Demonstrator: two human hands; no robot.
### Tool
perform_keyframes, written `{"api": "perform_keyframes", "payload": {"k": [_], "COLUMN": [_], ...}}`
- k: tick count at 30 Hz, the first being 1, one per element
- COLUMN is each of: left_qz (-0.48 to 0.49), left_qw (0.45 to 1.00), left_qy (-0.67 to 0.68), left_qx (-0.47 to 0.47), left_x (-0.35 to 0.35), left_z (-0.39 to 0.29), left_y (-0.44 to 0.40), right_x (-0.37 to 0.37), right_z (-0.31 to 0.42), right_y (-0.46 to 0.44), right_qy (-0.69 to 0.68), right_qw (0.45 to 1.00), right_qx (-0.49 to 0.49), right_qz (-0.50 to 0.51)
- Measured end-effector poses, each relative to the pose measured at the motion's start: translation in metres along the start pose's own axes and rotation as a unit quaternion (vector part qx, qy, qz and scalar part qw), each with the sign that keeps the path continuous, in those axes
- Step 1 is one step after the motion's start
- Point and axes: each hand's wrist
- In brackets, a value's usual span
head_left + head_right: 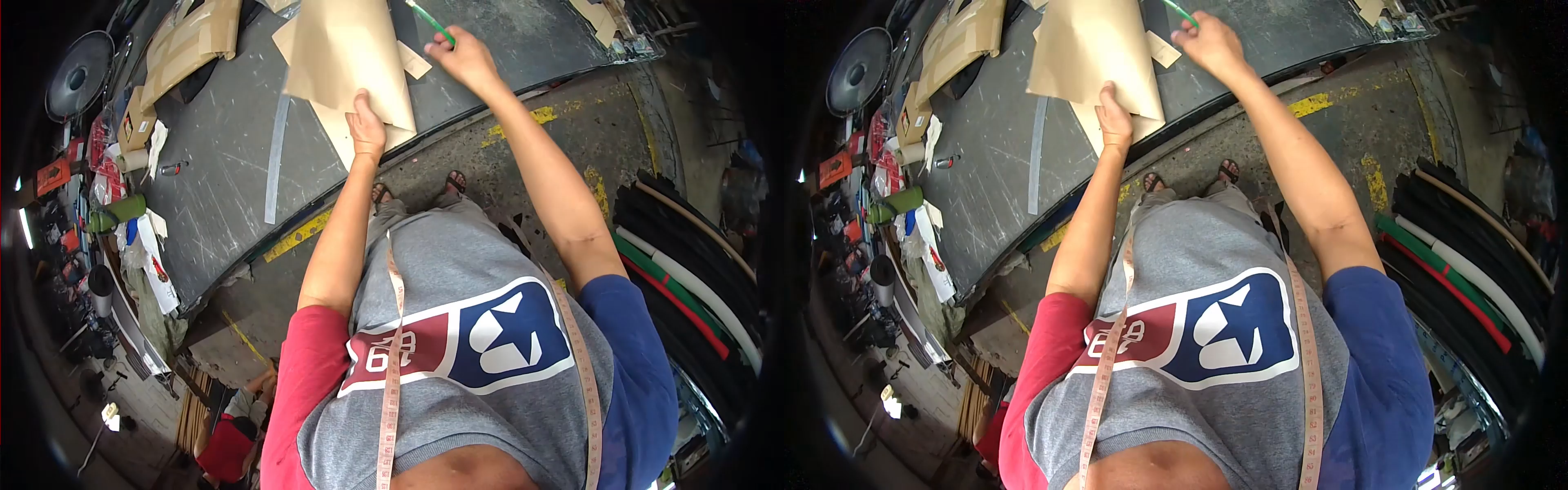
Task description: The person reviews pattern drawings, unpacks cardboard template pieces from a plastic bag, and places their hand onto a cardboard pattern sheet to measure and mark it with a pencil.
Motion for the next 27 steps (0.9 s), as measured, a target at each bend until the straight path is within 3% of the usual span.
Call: {"api": "perform_keyframes", "payload": {"k": [3, 6, 12, 16, 19, 22, 26, 27], "left_qz": [-0.01, -0.025, 0.032, 0.108, 0.185, 0.248, 0.184, 0.185], "left_qw": [0.994, 0.991, 0.989, 0.988, 0.942, 0.937, 0.892, 0.891], "left_qy": [0.105, 0.125, 0.139, 0.084, -0.162, -0.17, -0.288, -0.287], "left_qx": [-0.003, 0.026, 0.034, 0.077, 0.231, 0.178, 0.296, 0.299], "left_x": [-0.008, -0.005, -0.005, -0.005, 0.0, -0.002, -0.018, -0.016], "left_z": [-0.008, -0.002, -0.001, -0.002, 0.011, -0.016, -0.049, -0.049], "left_y": [0.0, -0.004, -0.002, 0.002, 0.0, 0.004, 0.016, 0.015], "right_x": [0.02, 0.039, 0.049, 0.032, 0.002, -0.035, -0.064, -0.068], "right_z": [0.015, 0.038, 0.04, 0.027, 0.014, -0.003, -0.005, -0.055], "right_y": [0.02, 0.027, 0.006, 0.005, 0.011, 0.015, 0.023, 0.015], "right_qy": [0.099, 0.199, 0.221, 0.221, 0.227, 0.195, 0.213, 0.213], "right_qw": [0.994, 0.977, 0.971, 0.967, 0.961, 0.955, 0.936, 0.936], "right_qx": [-0.02, 0.002, 0.044, 0.092, 0.133, 0.221, 0.278, 0.279], "right_qz": [-0.032, -0.073, -0.084, -0.082, -0.09, -0.033, -0.018, -0.021]}}
Point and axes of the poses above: each hand's wrist, its own y-axis away from the middle knuckle, its own x-axis out of the palm, z = x × y, and after that the axes turned 8 degrees about z, right-handed
